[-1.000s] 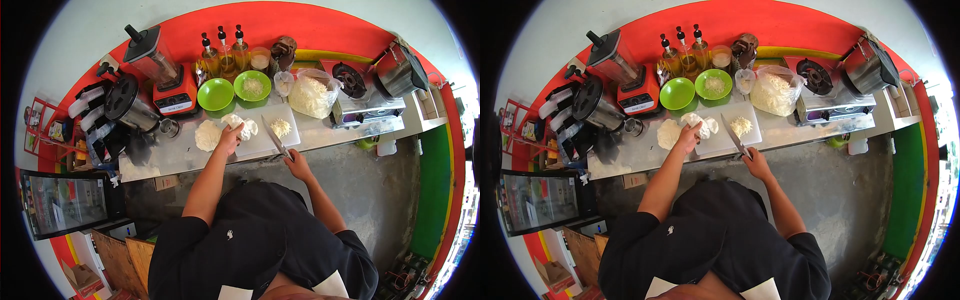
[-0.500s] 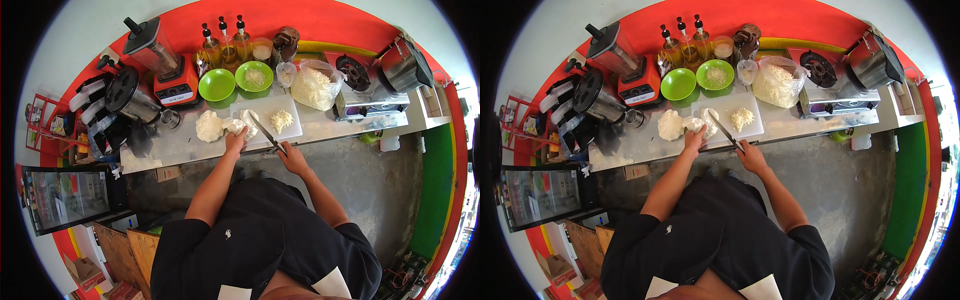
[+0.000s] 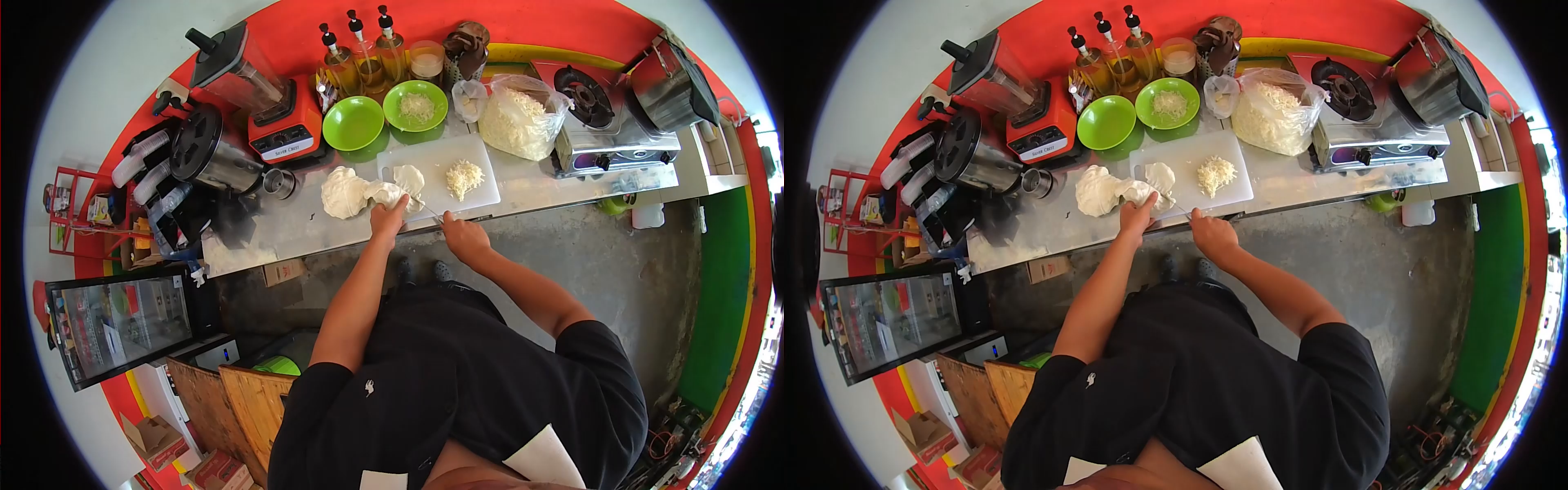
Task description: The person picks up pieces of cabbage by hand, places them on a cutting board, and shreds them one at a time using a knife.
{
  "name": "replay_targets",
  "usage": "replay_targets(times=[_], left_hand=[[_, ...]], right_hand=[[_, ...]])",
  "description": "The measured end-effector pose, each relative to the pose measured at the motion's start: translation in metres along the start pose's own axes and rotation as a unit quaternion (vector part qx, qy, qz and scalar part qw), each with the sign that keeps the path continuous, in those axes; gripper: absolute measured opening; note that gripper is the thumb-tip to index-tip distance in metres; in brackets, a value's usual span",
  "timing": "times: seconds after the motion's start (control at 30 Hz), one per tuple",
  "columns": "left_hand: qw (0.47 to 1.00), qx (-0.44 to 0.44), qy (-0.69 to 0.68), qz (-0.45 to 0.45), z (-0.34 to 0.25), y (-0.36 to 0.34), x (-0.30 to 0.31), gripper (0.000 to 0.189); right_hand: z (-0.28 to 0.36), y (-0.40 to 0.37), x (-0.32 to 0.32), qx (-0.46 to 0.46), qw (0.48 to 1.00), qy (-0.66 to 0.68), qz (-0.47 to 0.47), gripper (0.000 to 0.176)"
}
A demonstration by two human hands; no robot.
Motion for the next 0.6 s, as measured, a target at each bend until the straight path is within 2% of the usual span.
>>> replay_targets(times=[0.17,0.33,0.4,0.53,0.57,0.6], left_hand=[[1.000,0.008,-0.025,0.017,-0.002,-0.010,0.004,0.050],[0.997,-0.029,-0.068,0.037,-0.005,-0.013,0.014,0.049],[0.989,-0.111,-0.091,0.036,-0.011,-0.013,0.025,0.047],[0.975,-0.179,-0.123,0.052,-0.021,0.002,0.055,0.049],[0.974,-0.179,-0.133,0.043,-0.023,0.011,0.063,0.049],[0.970,-0.218,-0.105,0.019,-0.022,0.023,0.070,0.054]], right_hand=[[0.000,0.012,-0.021,-0.002,1.000,0.018,-0.012,0.027],[0.008,0.026,0.001,-0.011,0.999,0.029,0.013,0.028],[0.005,0.028,0.006,-0.012,0.999,0.034,0.008,0.030],[0.001,0.028,0.014,-0.031,0.996,0.081,-0.026,0.033],[0.001,0.029,0.016,-0.019,0.997,0.075,-0.024,0.033],[0.002,0.029,0.018,-0.017,0.996,0.084,-0.040,0.032]])
Point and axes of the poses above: each hand's wrist, its own y-axis towards the middle knuckle, its own x-axis out of the back of the hand, z = x × y, the point moved 1 cm from there along y, towards the middle knuckle, and after that the axes turned 12 degrees about -z, right-handed, at the moved point
